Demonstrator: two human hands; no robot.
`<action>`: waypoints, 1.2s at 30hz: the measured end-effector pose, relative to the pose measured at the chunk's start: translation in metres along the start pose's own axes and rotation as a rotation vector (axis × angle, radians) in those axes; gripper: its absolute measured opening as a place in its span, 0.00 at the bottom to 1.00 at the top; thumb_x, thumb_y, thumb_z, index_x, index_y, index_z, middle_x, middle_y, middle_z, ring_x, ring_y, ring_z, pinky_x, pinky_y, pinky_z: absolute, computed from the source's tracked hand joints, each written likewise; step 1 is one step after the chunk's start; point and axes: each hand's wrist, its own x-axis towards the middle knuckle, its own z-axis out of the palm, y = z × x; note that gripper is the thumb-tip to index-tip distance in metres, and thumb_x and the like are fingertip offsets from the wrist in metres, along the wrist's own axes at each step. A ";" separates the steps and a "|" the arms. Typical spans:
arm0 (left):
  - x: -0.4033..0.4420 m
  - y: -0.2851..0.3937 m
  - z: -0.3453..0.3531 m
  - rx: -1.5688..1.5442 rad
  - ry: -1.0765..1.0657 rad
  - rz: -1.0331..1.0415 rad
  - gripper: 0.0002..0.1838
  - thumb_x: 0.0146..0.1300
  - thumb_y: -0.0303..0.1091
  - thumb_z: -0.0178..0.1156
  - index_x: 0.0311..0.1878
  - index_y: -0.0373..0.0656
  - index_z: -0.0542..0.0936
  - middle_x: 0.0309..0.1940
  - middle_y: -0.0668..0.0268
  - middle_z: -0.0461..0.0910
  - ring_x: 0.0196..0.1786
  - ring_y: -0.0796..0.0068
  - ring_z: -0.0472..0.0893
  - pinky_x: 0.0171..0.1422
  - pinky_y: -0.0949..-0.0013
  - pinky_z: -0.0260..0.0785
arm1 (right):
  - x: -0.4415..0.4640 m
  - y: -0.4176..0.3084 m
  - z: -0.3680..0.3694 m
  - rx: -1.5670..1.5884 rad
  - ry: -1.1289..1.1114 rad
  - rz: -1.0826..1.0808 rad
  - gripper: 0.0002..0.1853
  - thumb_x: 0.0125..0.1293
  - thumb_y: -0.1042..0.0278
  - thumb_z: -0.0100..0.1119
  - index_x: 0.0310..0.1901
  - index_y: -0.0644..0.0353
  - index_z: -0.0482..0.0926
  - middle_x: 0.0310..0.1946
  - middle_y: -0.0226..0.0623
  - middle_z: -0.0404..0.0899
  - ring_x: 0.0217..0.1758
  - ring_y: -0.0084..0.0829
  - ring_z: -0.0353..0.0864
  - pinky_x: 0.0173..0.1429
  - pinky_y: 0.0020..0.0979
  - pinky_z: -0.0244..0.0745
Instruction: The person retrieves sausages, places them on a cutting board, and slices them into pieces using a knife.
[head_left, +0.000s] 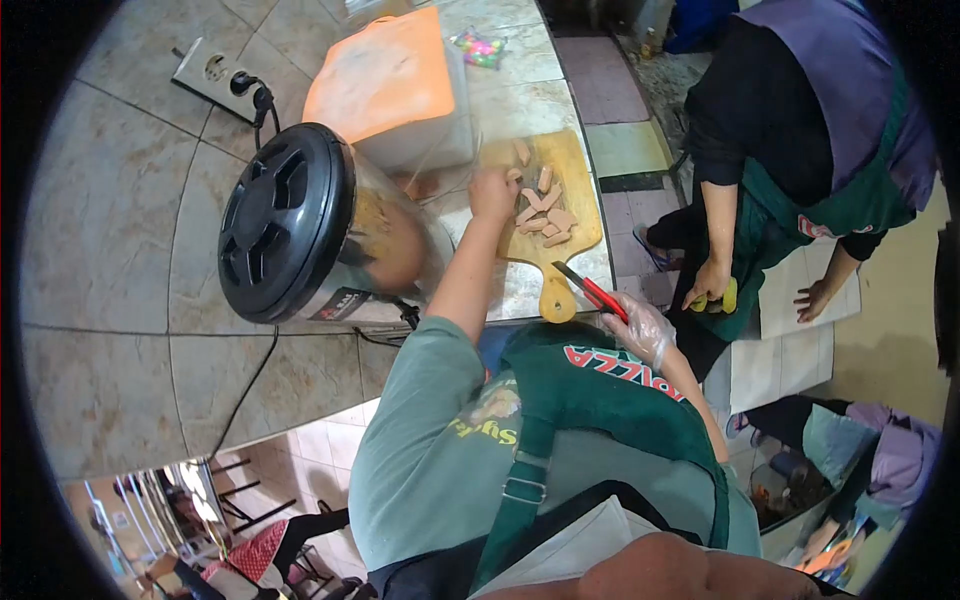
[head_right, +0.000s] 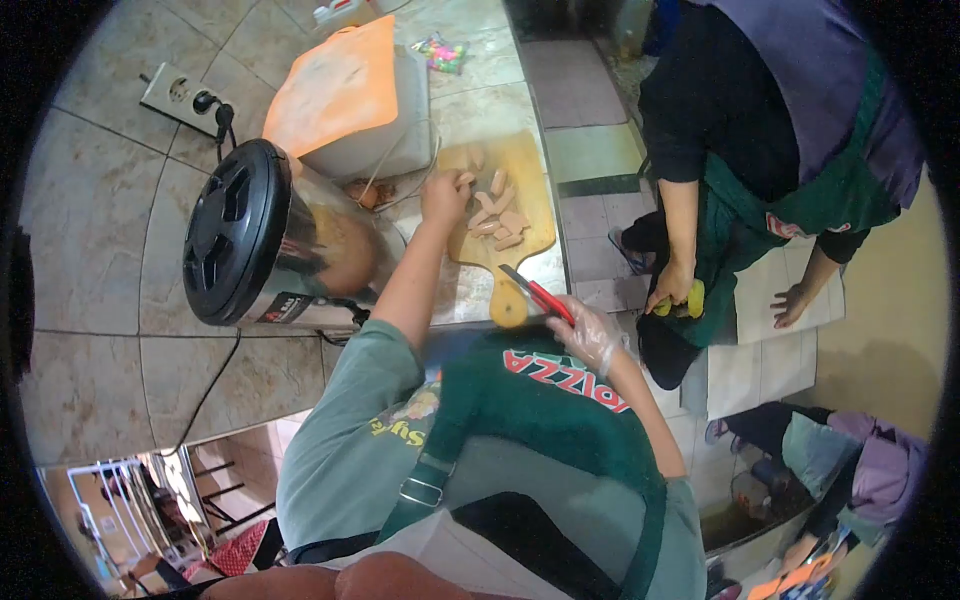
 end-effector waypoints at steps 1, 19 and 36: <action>-0.004 -0.001 -0.003 -0.035 -0.011 -0.076 0.09 0.44 0.31 0.54 0.31 0.42 0.76 0.33 0.57 0.75 0.42 0.57 0.71 0.44 0.58 0.64 | 0.004 -0.005 0.004 0.042 0.003 0.006 0.16 0.56 0.60 0.51 0.46 0.53 0.69 0.25 0.38 0.75 0.28 0.36 0.76 0.35 0.33 0.69; -0.077 0.005 -0.022 -0.314 -0.051 -0.256 0.13 0.43 0.35 0.57 0.33 0.39 0.78 0.27 0.51 0.74 0.33 0.54 0.74 0.39 0.61 0.66 | 0.095 0.006 0.056 0.111 0.157 0.082 0.16 0.57 0.63 0.48 0.47 0.54 0.68 0.27 0.49 0.75 0.33 0.46 0.75 0.37 0.37 0.68; -0.088 0.016 -0.014 -0.710 0.027 -0.573 0.16 0.39 0.30 0.60 0.35 0.36 0.75 0.23 0.63 0.77 0.25 0.74 0.76 0.33 0.73 0.69 | 0.079 -0.041 0.072 -0.038 0.108 0.066 0.24 0.60 0.70 0.41 0.59 0.48 0.56 0.24 0.55 0.70 0.29 0.51 0.71 0.34 0.41 0.64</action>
